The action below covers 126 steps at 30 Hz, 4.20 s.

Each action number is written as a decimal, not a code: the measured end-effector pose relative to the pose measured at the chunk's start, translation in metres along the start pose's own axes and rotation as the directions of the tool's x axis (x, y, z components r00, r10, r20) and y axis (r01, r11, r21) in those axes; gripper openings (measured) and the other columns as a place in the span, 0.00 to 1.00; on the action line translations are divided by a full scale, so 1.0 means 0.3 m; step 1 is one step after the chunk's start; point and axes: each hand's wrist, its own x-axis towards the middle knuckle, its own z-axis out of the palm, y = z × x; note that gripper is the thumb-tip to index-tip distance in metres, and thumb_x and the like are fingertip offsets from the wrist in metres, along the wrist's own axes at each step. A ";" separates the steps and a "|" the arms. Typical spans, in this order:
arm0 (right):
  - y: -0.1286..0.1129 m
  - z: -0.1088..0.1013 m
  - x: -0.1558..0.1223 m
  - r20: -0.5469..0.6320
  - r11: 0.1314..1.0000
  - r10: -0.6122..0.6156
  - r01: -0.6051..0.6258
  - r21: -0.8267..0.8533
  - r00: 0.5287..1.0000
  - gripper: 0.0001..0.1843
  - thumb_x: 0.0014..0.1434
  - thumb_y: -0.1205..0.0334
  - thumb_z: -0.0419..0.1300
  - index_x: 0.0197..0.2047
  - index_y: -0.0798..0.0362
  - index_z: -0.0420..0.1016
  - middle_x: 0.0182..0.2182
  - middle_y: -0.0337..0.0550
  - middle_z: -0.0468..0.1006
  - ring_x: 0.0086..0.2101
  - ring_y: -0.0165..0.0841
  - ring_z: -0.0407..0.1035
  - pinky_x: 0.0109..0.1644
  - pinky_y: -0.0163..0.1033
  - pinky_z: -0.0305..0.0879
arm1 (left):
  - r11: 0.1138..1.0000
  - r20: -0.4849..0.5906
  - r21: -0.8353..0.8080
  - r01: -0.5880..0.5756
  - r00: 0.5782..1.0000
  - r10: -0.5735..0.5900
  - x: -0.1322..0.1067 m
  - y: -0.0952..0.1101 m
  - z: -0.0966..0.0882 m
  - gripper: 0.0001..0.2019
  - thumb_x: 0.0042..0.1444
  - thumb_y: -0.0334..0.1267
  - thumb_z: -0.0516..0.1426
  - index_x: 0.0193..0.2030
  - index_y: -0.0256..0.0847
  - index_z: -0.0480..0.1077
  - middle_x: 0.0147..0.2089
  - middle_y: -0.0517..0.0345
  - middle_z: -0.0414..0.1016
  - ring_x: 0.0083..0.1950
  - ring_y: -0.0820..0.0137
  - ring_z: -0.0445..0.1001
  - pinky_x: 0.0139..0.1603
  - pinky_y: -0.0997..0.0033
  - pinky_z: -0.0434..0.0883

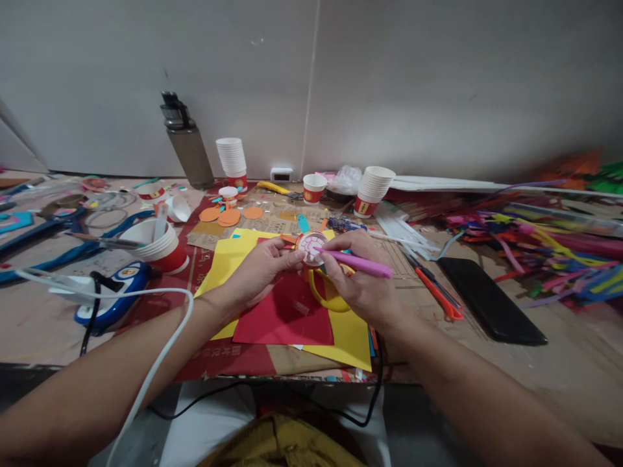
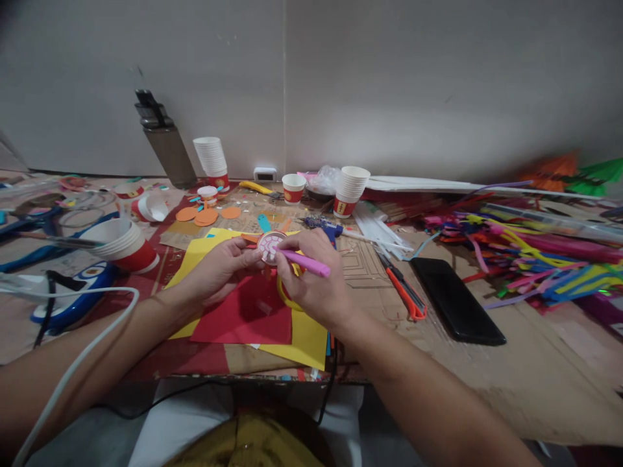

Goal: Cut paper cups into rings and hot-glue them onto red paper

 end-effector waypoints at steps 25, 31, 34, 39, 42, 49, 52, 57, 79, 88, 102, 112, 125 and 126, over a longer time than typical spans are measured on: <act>0.004 0.002 0.000 0.031 0.999 0.004 -0.003 -0.037 0.999 0.01 0.60 0.65 0.59 0.36 0.50 0.70 0.33 0.42 0.77 0.35 0.35 0.70 0.39 0.44 0.64 | 0.999 -0.014 -0.017 -0.036 0.999 0.036 -0.001 0.000 0.002 0.15 0.45 0.37 0.69 0.39 0.34 0.74 0.35 0.54 0.80 0.33 0.73 0.76 0.39 0.72 0.73; 0.005 0.008 -0.001 0.021 1.000 -0.015 0.016 -0.013 1.000 0.01 0.60 0.65 0.59 0.36 0.50 0.70 0.33 0.41 0.77 0.35 0.34 0.69 0.39 0.43 0.64 | 0.999 -0.001 -0.023 -0.033 0.999 0.033 -0.001 0.005 0.004 0.14 0.46 0.35 0.68 0.39 0.34 0.74 0.36 0.53 0.80 0.34 0.72 0.78 0.40 0.73 0.74; 0.008 0.005 0.001 0.029 1.000 -0.021 0.022 -0.020 0.999 0.02 0.59 0.66 0.60 0.35 0.51 0.70 0.31 0.41 0.76 0.34 0.34 0.69 0.38 0.43 0.64 | 0.999 -0.005 -0.015 -0.037 0.999 0.037 0.001 0.005 0.002 0.14 0.46 0.36 0.68 0.38 0.33 0.74 0.34 0.53 0.80 0.33 0.73 0.77 0.39 0.72 0.74; 0.004 -0.004 0.003 -0.004 0.999 0.038 -0.038 -0.028 0.999 0.03 0.59 0.65 0.60 0.33 0.50 0.69 0.31 0.40 0.76 0.34 0.34 0.69 0.37 0.43 0.63 | 0.998 -0.011 -0.032 -0.050 0.999 0.050 0.003 0.004 0.003 0.14 0.46 0.35 0.68 0.38 0.33 0.74 0.33 0.55 0.79 0.31 0.74 0.76 0.37 0.73 0.74; 0.002 -0.005 0.003 -0.005 0.998 0.064 -0.064 -0.028 0.998 0.02 0.59 0.64 0.60 0.34 0.50 0.70 0.32 0.40 0.76 0.34 0.34 0.69 0.36 0.43 0.63 | 0.999 -0.006 -0.025 -0.046 0.999 0.046 0.003 0.003 0.003 0.14 0.46 0.35 0.69 0.39 0.33 0.74 0.34 0.55 0.79 0.31 0.74 0.75 0.37 0.74 0.73; 0.002 -0.003 0.001 0.010 0.999 0.039 -0.038 -0.019 0.999 0.03 0.59 0.64 0.60 0.33 0.50 0.69 0.31 0.39 0.76 0.34 0.34 0.70 0.36 0.42 0.64 | 0.999 -0.019 -0.019 -0.046 0.999 0.045 0.001 0.010 0.005 0.14 0.45 0.36 0.69 0.38 0.33 0.74 0.33 0.54 0.79 0.31 0.73 0.76 0.37 0.72 0.73; 0.001 -0.003 0.001 -0.007 0.999 0.048 -0.048 -0.008 0.999 0.02 0.59 0.64 0.61 0.35 0.49 0.70 0.32 0.40 0.76 0.34 0.34 0.70 0.37 0.43 0.65 | 0.999 -0.023 -0.020 -0.042 0.999 0.041 -0.001 0.008 0.007 0.15 0.44 0.36 0.69 0.38 0.33 0.74 0.33 0.54 0.79 0.31 0.73 0.76 0.37 0.72 0.73; 0.001 0.001 0.002 0.022 1.000 0.004 -0.004 -0.004 1.000 0.01 0.60 0.65 0.59 0.36 0.50 0.70 0.32 0.41 0.77 0.34 0.34 0.69 0.37 0.43 0.64 | 1.000 -0.012 -0.002 -0.031 0.999 0.031 -0.003 0.001 0.008 0.16 0.44 0.36 0.69 0.39 0.33 0.74 0.34 0.53 0.80 0.32 0.72 0.77 0.38 0.73 0.73; 0.015 -0.017 0.019 -0.096 0.947 0.266 -0.241 0.215 0.959 0.04 0.63 0.61 0.58 0.41 0.49 0.73 0.37 0.40 0.77 0.37 0.32 0.72 0.42 0.40 0.68 | 0.998 -0.097 -0.049 -0.044 0.995 0.039 0.046 0.007 -0.059 0.14 0.47 0.36 0.67 0.39 0.35 0.72 0.38 0.54 0.78 0.35 0.73 0.76 0.35 0.74 0.74; 0.088 0.007 0.016 -0.040 0.963 0.244 -0.237 0.131 0.969 0.08 0.61 0.65 0.58 0.45 0.50 0.74 0.42 0.44 0.78 0.44 0.36 0.71 0.50 0.46 0.66 | 0.983 -0.257 -0.138 -0.123 0.963 0.084 0.087 0.042 -0.113 0.14 0.45 0.36 0.68 0.37 0.36 0.70 0.34 0.58 0.78 0.32 0.75 0.77 0.31 0.78 0.72; 0.177 0.049 -0.003 0.086 0.911 0.352 -0.320 -0.262 0.932 0.26 0.56 0.59 0.59 0.58 0.56 0.68 0.46 0.54 0.67 0.49 0.46 0.61 0.56 0.52 0.60 | 0.965 -0.307 0.061 -0.256 0.915 0.262 0.136 0.044 -0.171 0.23 0.37 0.41 0.71 0.41 0.36 0.73 0.30 0.61 0.75 0.27 0.78 0.71 0.28 0.78 0.66; 0.295 -0.055 0.037 -0.013 0.881 0.363 -0.348 -0.322 0.932 0.25 0.57 0.58 0.57 0.57 0.54 0.70 0.49 0.55 0.71 0.50 0.47 0.62 0.56 0.52 0.57 | 0.967 -0.338 0.011 -0.254 0.909 0.242 0.139 0.075 -0.200 0.18 0.40 0.42 0.70 0.33 0.35 0.71 0.24 0.61 0.73 0.24 0.77 0.71 0.24 0.79 0.65; 0.206 0.048 -0.011 0.544 0.879 0.233 0.065 -0.473 0.806 0.21 0.61 0.67 0.52 0.56 0.46 0.72 0.48 0.50 0.74 0.48 0.44 0.60 0.47 0.46 0.48 | 0.962 -0.364 0.058 -0.266 0.892 0.269 0.138 0.094 -0.211 0.17 0.41 0.42 0.69 0.37 0.38 0.73 0.26 0.63 0.74 0.25 0.78 0.72 0.24 0.79 0.65; 0.203 0.051 -0.011 0.559 0.877 0.237 0.072 -0.474 0.794 0.20 0.61 0.66 0.52 0.55 0.45 0.73 0.47 0.49 0.74 0.47 0.43 0.60 0.46 0.46 0.48 | 0.962 -0.358 0.078 -0.263 0.893 0.273 0.139 0.093 -0.212 0.18 0.40 0.43 0.69 0.37 0.38 0.73 0.26 0.63 0.74 0.25 0.78 0.72 0.25 0.79 0.65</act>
